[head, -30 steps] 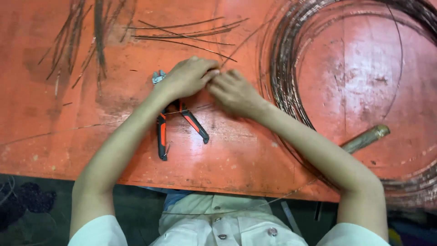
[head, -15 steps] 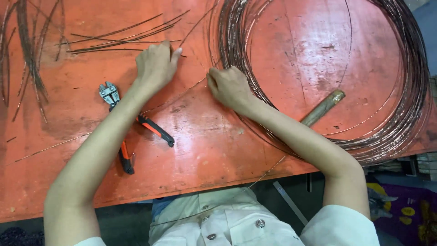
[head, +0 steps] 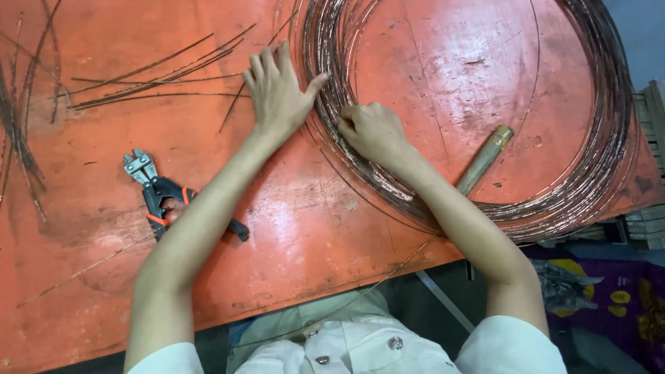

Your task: Processing copper wires by straightening, cutting, and hammering them on a workbench.

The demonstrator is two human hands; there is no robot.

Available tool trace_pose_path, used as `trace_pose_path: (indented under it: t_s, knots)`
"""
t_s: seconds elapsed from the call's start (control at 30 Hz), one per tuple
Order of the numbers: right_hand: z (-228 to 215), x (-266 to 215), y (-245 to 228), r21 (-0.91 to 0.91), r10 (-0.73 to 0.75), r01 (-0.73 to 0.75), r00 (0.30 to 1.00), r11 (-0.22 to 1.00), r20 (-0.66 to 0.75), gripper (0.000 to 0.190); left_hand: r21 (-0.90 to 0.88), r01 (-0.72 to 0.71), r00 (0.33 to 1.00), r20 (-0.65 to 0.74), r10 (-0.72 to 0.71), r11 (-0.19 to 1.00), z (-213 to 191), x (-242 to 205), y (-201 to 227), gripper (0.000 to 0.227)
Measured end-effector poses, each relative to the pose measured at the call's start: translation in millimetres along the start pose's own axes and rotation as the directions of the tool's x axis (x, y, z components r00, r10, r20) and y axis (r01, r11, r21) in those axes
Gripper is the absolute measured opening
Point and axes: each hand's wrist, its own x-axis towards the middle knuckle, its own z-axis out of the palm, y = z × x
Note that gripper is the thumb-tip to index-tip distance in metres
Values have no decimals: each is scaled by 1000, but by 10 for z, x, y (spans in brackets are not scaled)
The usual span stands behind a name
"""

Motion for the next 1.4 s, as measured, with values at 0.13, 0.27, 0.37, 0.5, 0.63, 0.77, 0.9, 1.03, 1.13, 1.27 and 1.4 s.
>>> trace_pose_path:
  t_s: [0.13, 0.27, 0.37, 0.5, 0.63, 0.77, 0.9, 1.03, 1.13, 1.27, 1.4]
  knots:
    - [-44, 10, -12, -9, 67, -67, 996, 998, 56, 34, -24, 61, 996, 74, -59, 998, 93, 39, 4, 103]
    - [-113, 44, -20, 25, -3, 0, 993, 1000, 121, 31, 10, -4, 999, -32, 5, 1000, 163, 48, -20, 95]
    - [-161, 44, 2, 101, -65, 51, 989, 994, 134, 29, -45, -61, 993, -102, 56, 997, 162, 34, 29, 90]
    - [-250, 64, 77, 236, -160, 113, 969, 965, 190, 33, -175, -115, 993, -60, 106, 978, 134, 72, 127, 81]
    - [-282, 126, 147, 302, -190, 126, 963, 945, 192, 39, -261, -137, 990, -12, 139, 956, 216, 88, 217, 88]
    - [-259, 131, 174, 196, -58, 32, 991, 980, 124, 41, -314, -177, 979, 44, 201, 933, 202, 76, 311, 81]
    - [-302, 157, 347, 159, 143, -130, 987, 979, -74, 40, -477, -102, 979, 107, 173, 873, 164, 87, 363, 79]
    - [-468, 135, 685, 232, 188, -150, 971, 961, -149, 40, -525, -94, 974, 128, 188, 846, 142, 49, 494, 103]
    - [-746, -81, 862, 229, 96, -83, 994, 970, -45, 26, -406, -146, 965, 141, 220, 902, 218, 14, 519, 121]
    - [-956, -533, 1179, 88, -5, -14, 978, 996, 209, 33, -358, -111, 946, 247, 209, 927, 145, 10, 559, 114]
    - [-1144, -1046, 1231, -166, 235, -174, 826, 971, 512, 60, -386, -108, 939, 262, 221, 916, 83, -22, 559, 108]
